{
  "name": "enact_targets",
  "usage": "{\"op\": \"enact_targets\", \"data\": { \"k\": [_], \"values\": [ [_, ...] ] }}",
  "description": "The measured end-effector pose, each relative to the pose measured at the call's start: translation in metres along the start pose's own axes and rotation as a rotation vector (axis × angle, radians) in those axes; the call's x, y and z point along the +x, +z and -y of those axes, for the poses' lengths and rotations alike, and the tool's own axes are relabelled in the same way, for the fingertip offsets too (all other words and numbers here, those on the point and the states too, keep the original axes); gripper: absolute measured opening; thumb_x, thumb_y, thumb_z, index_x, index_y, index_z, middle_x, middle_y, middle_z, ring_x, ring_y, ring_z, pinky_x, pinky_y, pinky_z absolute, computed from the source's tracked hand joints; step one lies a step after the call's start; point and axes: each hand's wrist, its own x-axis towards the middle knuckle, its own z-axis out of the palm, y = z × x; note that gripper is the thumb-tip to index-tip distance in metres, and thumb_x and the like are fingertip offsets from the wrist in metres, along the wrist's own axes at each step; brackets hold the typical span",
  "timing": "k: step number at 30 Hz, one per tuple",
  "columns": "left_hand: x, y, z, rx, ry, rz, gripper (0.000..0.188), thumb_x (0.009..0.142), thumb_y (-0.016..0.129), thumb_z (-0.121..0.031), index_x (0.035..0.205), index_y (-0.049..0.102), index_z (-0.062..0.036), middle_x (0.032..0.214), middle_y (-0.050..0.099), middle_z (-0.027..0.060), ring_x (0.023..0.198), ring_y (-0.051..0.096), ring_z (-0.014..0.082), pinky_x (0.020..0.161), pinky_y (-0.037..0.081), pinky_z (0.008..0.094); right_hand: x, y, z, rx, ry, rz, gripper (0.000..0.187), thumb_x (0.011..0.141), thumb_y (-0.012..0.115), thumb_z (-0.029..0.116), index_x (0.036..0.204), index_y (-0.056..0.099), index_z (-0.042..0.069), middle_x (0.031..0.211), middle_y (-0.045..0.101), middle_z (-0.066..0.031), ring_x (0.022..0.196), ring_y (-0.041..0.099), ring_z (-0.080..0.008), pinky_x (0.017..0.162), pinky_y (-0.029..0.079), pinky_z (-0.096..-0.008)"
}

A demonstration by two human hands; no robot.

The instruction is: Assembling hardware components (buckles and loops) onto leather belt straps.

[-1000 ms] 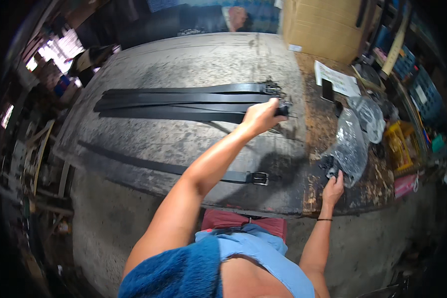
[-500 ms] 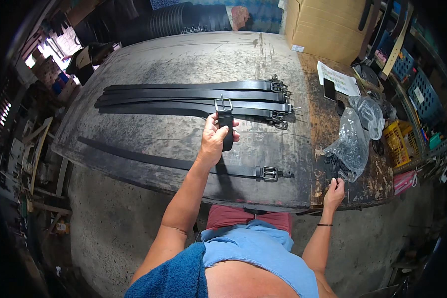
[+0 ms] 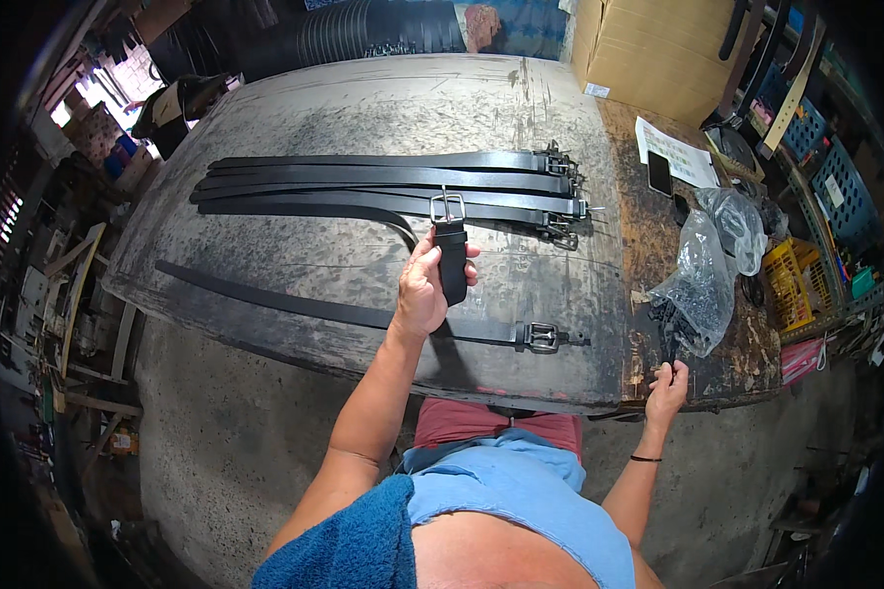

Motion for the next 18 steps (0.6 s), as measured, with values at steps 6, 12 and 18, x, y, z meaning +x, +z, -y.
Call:
{"op": "enact_targets", "data": {
  "k": [6, 12, 18],
  "values": [
    [-0.001, 0.002, -0.005, -0.198, -0.021, 0.068, 0.058, 0.089, 0.045, -0.024, 0.143, 0.034, -0.0058, 0.103, 0.059, 0.0104, 0.079, 0.056, 0.0168, 0.069, 0.049, 0.0337, -0.002, 0.012, -0.005, 0.150, 0.092, 0.028, 0.033, 0.098, 0.052, 0.024, 0.117, 0.052, -0.002, 0.080, 0.058, -0.0048, 0.060, 0.048, -0.0103, 0.058, 0.042, -0.0285],
    [-0.001, -0.003, -0.012, -0.168, 0.041, 0.059, 0.055, 0.096, 0.044, -0.045, 0.134, 0.040, -0.0057, 0.093, 0.054, 0.0063, 0.070, 0.049, 0.0147, 0.058, 0.041, 0.0273, -0.003, 0.013, 0.002, 0.070, 0.051, 0.033, 0.031, 0.097, 0.053, 0.025, 0.113, 0.053, -0.002, 0.080, 0.058, -0.0050, 0.063, 0.049, -0.0120, 0.061, 0.043, -0.0292],
    [0.002, 0.002, -0.027, -0.325, 0.026, 0.127, 0.060, 0.095, 0.038, -0.060, 0.124, 0.044, -0.0084, 0.070, 0.042, 0.0003, 0.053, 0.038, 0.0095, 0.044, 0.033, 0.0233, -0.002, 0.016, -0.008, -0.022, -0.046, 0.009, 0.031, 0.096, 0.054, 0.024, 0.111, 0.054, -0.003, 0.079, 0.060, -0.0063, 0.074, 0.056, -0.0179, 0.072, 0.046, -0.0326]
  ]
}}
